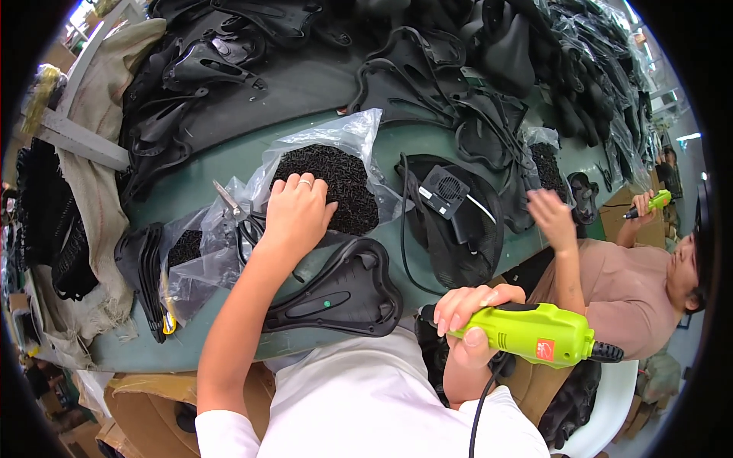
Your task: Assembling bicycle seats by fitting covers, inserting small components, and using an electric screwdriver.
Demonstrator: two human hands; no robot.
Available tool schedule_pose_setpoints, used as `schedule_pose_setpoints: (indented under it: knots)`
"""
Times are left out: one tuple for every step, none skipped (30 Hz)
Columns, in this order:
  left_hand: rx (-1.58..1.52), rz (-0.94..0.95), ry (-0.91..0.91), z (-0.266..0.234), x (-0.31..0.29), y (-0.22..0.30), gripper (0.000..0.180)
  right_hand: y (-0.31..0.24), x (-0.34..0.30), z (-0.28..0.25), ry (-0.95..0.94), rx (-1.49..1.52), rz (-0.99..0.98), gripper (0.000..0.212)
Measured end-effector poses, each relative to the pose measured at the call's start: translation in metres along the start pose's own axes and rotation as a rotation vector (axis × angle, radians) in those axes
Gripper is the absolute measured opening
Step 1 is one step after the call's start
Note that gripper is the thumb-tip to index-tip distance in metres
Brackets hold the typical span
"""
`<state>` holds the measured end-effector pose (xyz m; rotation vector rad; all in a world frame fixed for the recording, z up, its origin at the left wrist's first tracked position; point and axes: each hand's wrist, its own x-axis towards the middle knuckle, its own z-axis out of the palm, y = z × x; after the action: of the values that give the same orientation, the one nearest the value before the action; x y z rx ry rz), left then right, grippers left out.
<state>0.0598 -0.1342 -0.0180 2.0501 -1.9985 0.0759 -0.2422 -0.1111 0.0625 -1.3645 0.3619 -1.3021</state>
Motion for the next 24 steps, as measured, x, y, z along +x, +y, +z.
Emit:
schedule_pose_setpoints:
  knots:
    - [-0.04,0.012,0.003,-0.001,0.0,-0.001,0.017,0.0,-0.001,0.0,0.013,0.003,0.007,0.044]
    - [-0.08,0.023,0.007,-0.001,0.0,-0.001,0.017,-0.001,-0.001,0.0,0.018,0.001,0.007,0.044]
    - [-0.081,0.027,0.004,-0.003,0.001,-0.002,0.017,-0.001,0.0,-0.001,0.0,0.002,0.007,0.044]
    - [-0.102,-0.005,0.028,-0.003,0.002,-0.003,0.016,-0.002,0.0,-0.002,-0.019,0.003,0.01,0.044]
    - [-0.123,-0.037,0.051,-0.004,0.002,-0.004,0.015,-0.002,0.0,-0.001,-0.015,0.003,0.011,0.044]
    - [-0.153,-0.032,0.08,-0.005,0.003,-0.004,0.015,-0.003,0.001,0.001,-0.015,-0.003,0.009,0.044]
    - [-0.153,-0.032,0.078,-0.008,0.004,-0.003,0.015,-0.003,0.001,0.002,-0.016,-0.008,0.008,0.044]
    - [-0.196,-0.012,0.121,-0.012,0.004,0.0,0.016,-0.004,0.001,0.002,-0.015,-0.007,0.009,0.044]
    - [-0.24,0.008,0.165,-0.017,0.004,0.002,0.018,-0.004,0.0,0.002,-0.011,-0.008,0.005,0.044]
    - [-0.303,0.063,0.172,-0.027,0.001,0.011,0.022,-0.004,0.0,0.002,-0.003,-0.013,0.0,0.043]
    - [-0.365,0.118,0.177,-0.039,-0.005,0.023,0.026,-0.005,0.0,0.003,0.002,-0.015,0.001,0.043]
    - [-0.335,0.304,0.201,-0.048,-0.01,0.034,0.031,-0.006,0.0,0.004,0.02,-0.031,0.022,0.043]
    - [-0.494,0.31,0.142,-0.056,-0.019,0.045,0.028,-0.006,0.001,0.005,0.032,-0.037,0.042,0.042]
    - [-0.531,0.338,0.137,-0.056,-0.028,0.058,0.029,-0.002,0.002,0.006,0.045,-0.056,0.028,0.041]
    - [-0.565,0.355,0.136,-0.06,-0.036,0.07,0.03,-0.001,0.003,0.008,0.043,-0.053,0.03,0.041]
    - [-0.589,0.4,0.086,-0.059,-0.044,0.078,0.028,-0.002,0.005,0.013,0.068,-0.037,-0.013,0.04]
    - [-0.612,0.445,0.034,-0.056,-0.051,0.084,0.026,-0.003,0.005,0.016,0.094,-0.02,-0.055,0.039]
    - [-0.614,0.444,0.03,-0.05,-0.057,0.087,0.026,-0.005,0.009,0.019,0.066,-0.027,-0.077,0.038]
    - [-0.556,0.502,0.036,-0.044,-0.06,0.09,0.023,-0.007,0.012,0.021,0.069,-0.029,-0.074,0.038]
    - [-0.497,0.56,0.043,-0.041,-0.062,0.091,0.021,-0.008,0.014,0.023,0.045,-0.021,-0.077,0.039]
    - [-0.499,0.56,0.04,-0.039,-0.065,0.091,0.021,-0.008,0.015,0.024,0.022,-0.012,-0.079,0.039]
    - [-0.487,0.56,0.071,-0.04,-0.065,0.09,0.02,-0.006,0.015,0.023,0.007,0.012,-0.073,0.04]
    - [-0.475,0.56,0.101,-0.041,-0.065,0.089,0.018,-0.006,0.015,0.023,0.007,0.014,-0.072,0.04]
    - [-0.474,0.559,0.1,-0.04,-0.065,0.089,0.018,-0.007,0.016,0.024,0.009,0.018,-0.084,0.04]
